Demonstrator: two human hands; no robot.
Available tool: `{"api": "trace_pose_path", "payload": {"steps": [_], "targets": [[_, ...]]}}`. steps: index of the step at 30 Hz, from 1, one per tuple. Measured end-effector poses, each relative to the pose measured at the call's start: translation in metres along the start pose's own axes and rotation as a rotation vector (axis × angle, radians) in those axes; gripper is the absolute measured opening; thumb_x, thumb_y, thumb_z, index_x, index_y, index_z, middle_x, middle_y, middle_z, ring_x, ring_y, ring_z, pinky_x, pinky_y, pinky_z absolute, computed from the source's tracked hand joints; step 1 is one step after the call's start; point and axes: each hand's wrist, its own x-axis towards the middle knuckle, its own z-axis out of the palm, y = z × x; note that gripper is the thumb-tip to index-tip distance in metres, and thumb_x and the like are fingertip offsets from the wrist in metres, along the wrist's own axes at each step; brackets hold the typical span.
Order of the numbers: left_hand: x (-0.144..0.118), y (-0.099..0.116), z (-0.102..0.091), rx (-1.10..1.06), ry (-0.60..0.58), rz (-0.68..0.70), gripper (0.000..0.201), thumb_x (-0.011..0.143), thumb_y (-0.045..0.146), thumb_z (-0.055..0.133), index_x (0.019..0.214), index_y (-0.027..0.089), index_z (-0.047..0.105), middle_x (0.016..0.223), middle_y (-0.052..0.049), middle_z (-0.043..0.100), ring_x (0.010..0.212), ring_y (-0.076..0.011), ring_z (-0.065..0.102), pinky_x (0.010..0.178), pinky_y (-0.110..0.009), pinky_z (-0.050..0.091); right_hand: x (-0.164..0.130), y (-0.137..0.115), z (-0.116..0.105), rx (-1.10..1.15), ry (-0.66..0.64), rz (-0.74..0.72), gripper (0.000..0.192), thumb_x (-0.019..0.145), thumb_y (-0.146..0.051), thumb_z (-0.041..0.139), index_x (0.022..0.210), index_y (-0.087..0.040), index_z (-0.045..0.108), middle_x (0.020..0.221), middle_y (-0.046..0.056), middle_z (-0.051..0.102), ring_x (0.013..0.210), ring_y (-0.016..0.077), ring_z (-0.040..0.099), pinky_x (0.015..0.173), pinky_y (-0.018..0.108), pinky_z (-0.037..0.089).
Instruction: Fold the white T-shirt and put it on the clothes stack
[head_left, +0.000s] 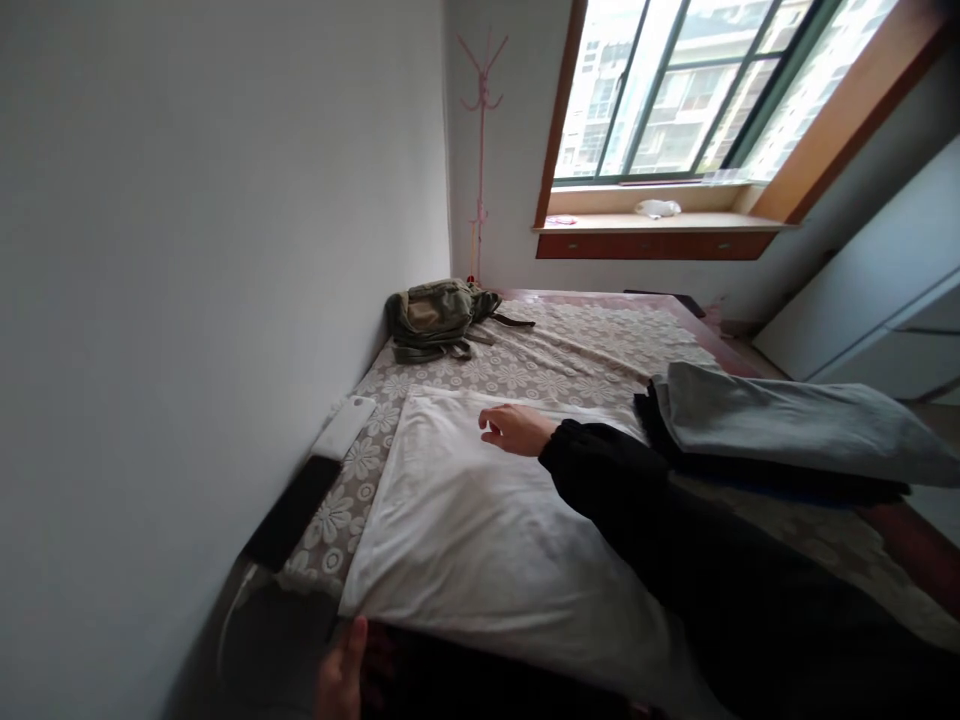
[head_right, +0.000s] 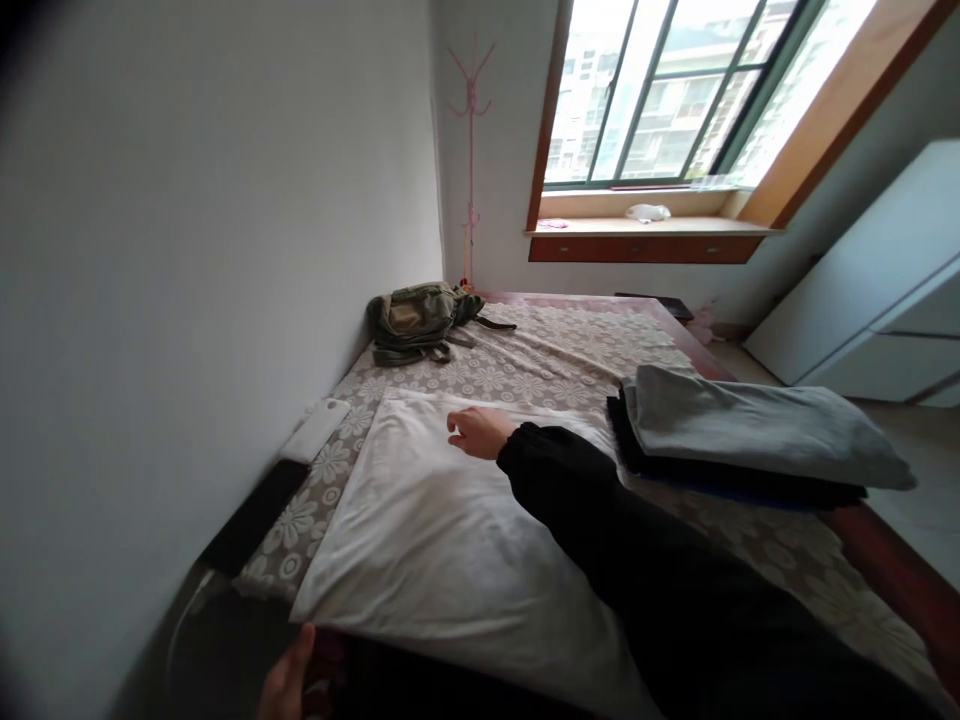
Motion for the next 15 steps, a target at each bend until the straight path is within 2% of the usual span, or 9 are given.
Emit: {"api": "trace_pose_path", "payload": {"steps": [2,5,7,9,11,12,14,15], "targets": [[0.002,0.012,0.0,-0.002,-0.003,0.033,0.073,0.062,0.096,0.055,0.066,0.024,0.067,0.064,-0.008,0.068,0.054,-0.026,0.064,0.043,-0.034,0.047,0.017,-0.011,0.012,0.069,-0.031,-0.003,0.014,0.09,-0.027,0.067,0.102,-0.02,0.072,0.091,0.005,0.074,0.084,0.0187,0.065,0.07,0.026,0.04],[0.006,0.032,-0.008,0.087,0.043,0.139,0.063,0.069,0.088,0.058,0.059,0.026,0.06,0.054,-0.004,0.06,0.051,-0.0246,0.058,0.047,-0.035,0.047,0.024,-0.017,0.028,0.139,-0.046,-0.002,0.014,0.091,-0.032,0.067,0.098,-0.019,0.072,0.088,0.004,0.074,0.078,0.0161,0.064,0.068,0.025,0.041],[0.009,0.047,-0.013,0.162,0.082,0.23,0.059,0.073,0.084,0.057,0.06,0.026,0.06,0.056,-0.003,0.059,0.057,-0.026,0.061,0.055,-0.036,0.051,0.02,-0.015,0.036,0.18,-0.032,0.018,0.023,0.095,-0.038,0.063,0.102,-0.019,0.071,0.091,0.004,0.074,0.078,0.0152,0.064,0.068,0.024,0.043],[0.011,0.068,-0.009,0.188,0.114,0.321,0.054,0.078,0.079,0.056,0.066,0.026,0.061,0.063,-0.004,0.062,0.071,-0.0281,0.065,0.066,-0.036,0.054,0.013,-0.011,0.042,0.3,-0.009,0.04,0.03,0.098,-0.045,0.058,0.108,-0.019,0.068,0.095,0.004,0.073,0.08,0.0147,0.064,0.07,0.024,0.045],[0.008,0.094,0.009,0.145,0.104,0.405,0.049,0.083,0.073,0.055,0.072,0.026,0.062,0.072,-0.004,0.065,0.081,-0.0281,0.066,0.072,-0.035,0.055,0.005,-0.008,0.044,0.514,-0.011,0.078,0.037,0.098,-0.052,0.055,0.11,-0.019,0.066,0.095,0.004,0.072,0.079,0.0141,0.064,0.069,0.024,0.047],[0.005,0.108,0.023,0.111,0.078,0.453,0.047,0.086,0.07,0.054,0.073,0.026,0.061,0.074,-0.004,0.065,0.081,-0.027,0.065,0.072,-0.034,0.055,0.001,-0.008,0.044,0.638,-0.03,0.112,0.042,0.098,-0.058,0.054,0.109,-0.019,0.065,0.092,0.003,0.071,0.076,0.0138,0.063,0.065,0.023,0.047],[-0.009,0.135,0.065,0.058,-0.056,0.58,0.045,0.092,0.063,0.051,0.072,0.024,0.06,0.079,-0.004,0.066,0.079,-0.0243,0.063,0.071,-0.033,0.053,-0.007,-0.007,0.039,0.864,-0.105,0.202,0.057,0.095,-0.072,0.045,0.106,-0.019,0.062,0.084,0.003,0.069,0.066,0.0135,0.061,0.056,0.022,0.045],[-0.017,0.147,0.09,0.062,-0.169,0.655,0.044,0.094,0.059,0.05,0.071,0.023,0.061,0.082,-0.005,0.066,0.08,-0.0231,0.063,0.072,-0.032,0.053,-0.011,-0.006,0.034,0.969,-0.141,0.243,0.065,0.093,-0.079,0.04,0.106,-0.019,0.062,0.08,0.003,0.067,0.062,0.0136,0.06,0.053,0.023,0.044]]}}
